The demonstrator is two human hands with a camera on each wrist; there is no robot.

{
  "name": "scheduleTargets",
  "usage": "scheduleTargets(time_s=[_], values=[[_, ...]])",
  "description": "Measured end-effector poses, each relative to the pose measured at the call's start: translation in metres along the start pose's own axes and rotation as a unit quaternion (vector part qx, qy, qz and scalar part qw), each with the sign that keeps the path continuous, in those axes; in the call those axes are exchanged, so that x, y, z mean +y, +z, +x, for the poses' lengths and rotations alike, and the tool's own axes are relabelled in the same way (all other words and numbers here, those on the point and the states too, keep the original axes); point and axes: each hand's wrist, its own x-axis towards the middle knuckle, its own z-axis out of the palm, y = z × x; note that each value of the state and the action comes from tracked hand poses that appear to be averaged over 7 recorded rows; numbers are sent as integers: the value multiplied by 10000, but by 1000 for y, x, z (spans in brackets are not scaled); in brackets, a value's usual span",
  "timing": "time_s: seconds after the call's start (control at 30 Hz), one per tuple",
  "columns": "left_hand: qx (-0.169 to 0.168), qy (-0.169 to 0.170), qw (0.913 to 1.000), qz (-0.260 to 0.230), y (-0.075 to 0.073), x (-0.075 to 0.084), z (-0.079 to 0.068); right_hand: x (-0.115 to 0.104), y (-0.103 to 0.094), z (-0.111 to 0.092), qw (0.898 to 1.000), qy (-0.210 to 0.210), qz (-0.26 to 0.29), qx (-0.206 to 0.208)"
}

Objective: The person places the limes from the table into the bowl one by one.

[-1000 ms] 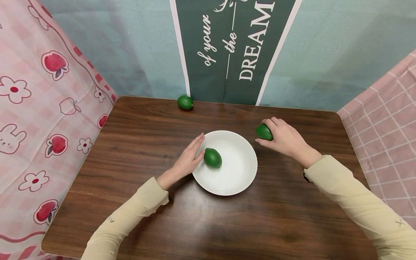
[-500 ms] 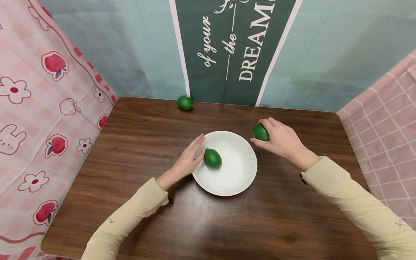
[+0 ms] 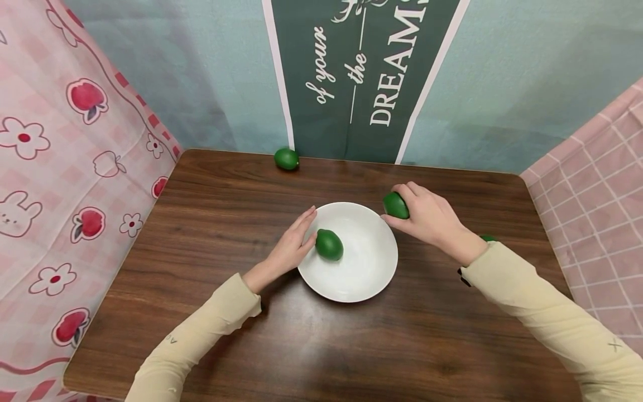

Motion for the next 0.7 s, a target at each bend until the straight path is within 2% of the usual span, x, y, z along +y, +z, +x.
scheduleTargets(time_s=[0.37,0.7], values=[[-22,-102,9999,4,0,1,1,-9,2,3,9999,-97,-34,-93],[-38,-121,9999,-20,-1,2,2,-19,4,7,9994,-353,-8,-71]])
